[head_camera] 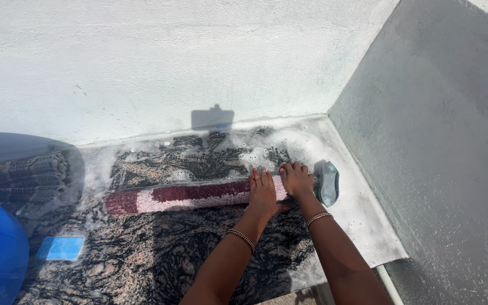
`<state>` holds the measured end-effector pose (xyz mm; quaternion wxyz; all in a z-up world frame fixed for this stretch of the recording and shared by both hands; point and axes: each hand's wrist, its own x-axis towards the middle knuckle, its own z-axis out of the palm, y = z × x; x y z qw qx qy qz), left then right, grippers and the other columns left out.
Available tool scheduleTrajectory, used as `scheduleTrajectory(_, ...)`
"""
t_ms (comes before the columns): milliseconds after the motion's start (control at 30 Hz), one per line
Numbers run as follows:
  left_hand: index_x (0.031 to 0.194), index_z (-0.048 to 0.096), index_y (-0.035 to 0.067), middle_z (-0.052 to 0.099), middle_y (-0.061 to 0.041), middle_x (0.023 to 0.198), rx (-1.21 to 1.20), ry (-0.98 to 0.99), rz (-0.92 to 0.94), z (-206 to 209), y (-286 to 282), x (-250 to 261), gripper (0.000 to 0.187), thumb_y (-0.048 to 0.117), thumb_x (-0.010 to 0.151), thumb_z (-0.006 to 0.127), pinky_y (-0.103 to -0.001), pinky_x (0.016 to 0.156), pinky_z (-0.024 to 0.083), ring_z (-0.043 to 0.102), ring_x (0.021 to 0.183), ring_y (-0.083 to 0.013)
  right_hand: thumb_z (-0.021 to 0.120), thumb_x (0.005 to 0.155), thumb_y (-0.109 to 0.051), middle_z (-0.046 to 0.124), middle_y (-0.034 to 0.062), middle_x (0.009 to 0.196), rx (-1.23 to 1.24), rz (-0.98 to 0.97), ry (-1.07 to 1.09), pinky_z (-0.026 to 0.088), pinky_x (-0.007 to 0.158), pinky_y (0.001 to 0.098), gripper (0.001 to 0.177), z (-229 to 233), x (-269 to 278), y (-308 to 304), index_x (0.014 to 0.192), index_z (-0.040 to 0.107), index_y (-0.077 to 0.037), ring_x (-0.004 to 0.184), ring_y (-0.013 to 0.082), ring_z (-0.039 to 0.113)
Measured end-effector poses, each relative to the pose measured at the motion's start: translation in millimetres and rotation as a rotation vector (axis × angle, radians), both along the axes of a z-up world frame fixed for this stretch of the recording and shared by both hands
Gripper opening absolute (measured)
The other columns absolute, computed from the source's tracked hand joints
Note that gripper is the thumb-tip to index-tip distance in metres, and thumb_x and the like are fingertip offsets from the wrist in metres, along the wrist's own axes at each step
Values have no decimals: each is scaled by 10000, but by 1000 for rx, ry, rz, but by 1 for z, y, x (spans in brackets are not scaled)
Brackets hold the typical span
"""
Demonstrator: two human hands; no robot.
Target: The person scrubs a small patterned rug with a handheld brush and soap on a stone surface, then rinses and scrubs a green artificial turf mat with their hands and a brush.
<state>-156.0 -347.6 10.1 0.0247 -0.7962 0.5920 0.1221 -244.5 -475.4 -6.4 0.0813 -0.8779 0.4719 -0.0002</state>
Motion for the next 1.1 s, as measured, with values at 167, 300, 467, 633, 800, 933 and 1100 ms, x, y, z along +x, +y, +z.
scheduleTrajectory(167,1551,313,-121,466,-255,1465,-357,-71,53,-45,-11,-2,920,525,972,619,-628,1205,250,405,1394,-459,407,1046,-456,562,56,1344,-70,-2,-30,397,1043,607,373,6,3,5,1292,595,-247,1308,316,489)
scheduleTrajectory(300,1444,451,-61,528,-194,1354,-325,-253,51,-72,-32,2,635,278,929,602,-583,1078,358,497,1221,-377,433,1030,-431,600,55,1289,-99,-12,-57,419,1028,562,348,10,6,7,1242,633,-239,1251,302,527)
scheduleTrajectory(467,1252,595,47,586,-121,1209,-367,-108,54,-61,-44,7,371,214,920,579,-551,997,424,531,1137,-328,521,983,-367,706,41,1067,-269,-15,-311,464,901,493,300,8,4,16,1059,725,-160,1078,296,613)
scheduleTrajectory(633,1174,617,64,632,-93,1165,-412,10,-5,-41,-35,14,257,186,951,574,-494,988,455,562,1171,-283,546,960,-329,718,45,1016,-355,6,-383,478,858,472,273,0,1,18,1004,744,-146,1027,295,633)
scheduleTrajectory(800,1099,622,25,664,-134,1135,-490,2,-36,-41,-38,19,345,234,826,656,-499,899,467,593,1102,-287,531,989,-400,733,50,1059,-299,32,-462,527,888,457,337,-9,-3,-2,1032,753,-149,1022,323,636)
scheduleTrajectory(933,1062,646,63,685,-110,1116,-741,-121,-64,-53,-22,14,188,206,941,641,-447,875,478,618,1051,-261,443,978,-673,778,128,1084,663,-307,-546,540,901,467,672,21,-9,-45,1153,781,-119,1052,311,685)
scheduleTrajectory(1100,1071,676,38,680,-98,1031,-789,-64,-36,-28,2,4,251,215,897,639,-440,822,473,613,947,-257,345,946,-866,621,184,1367,1057,-578,-344,476,955,608,919,65,-26,-38,1551,429,-180,1118,383,618)
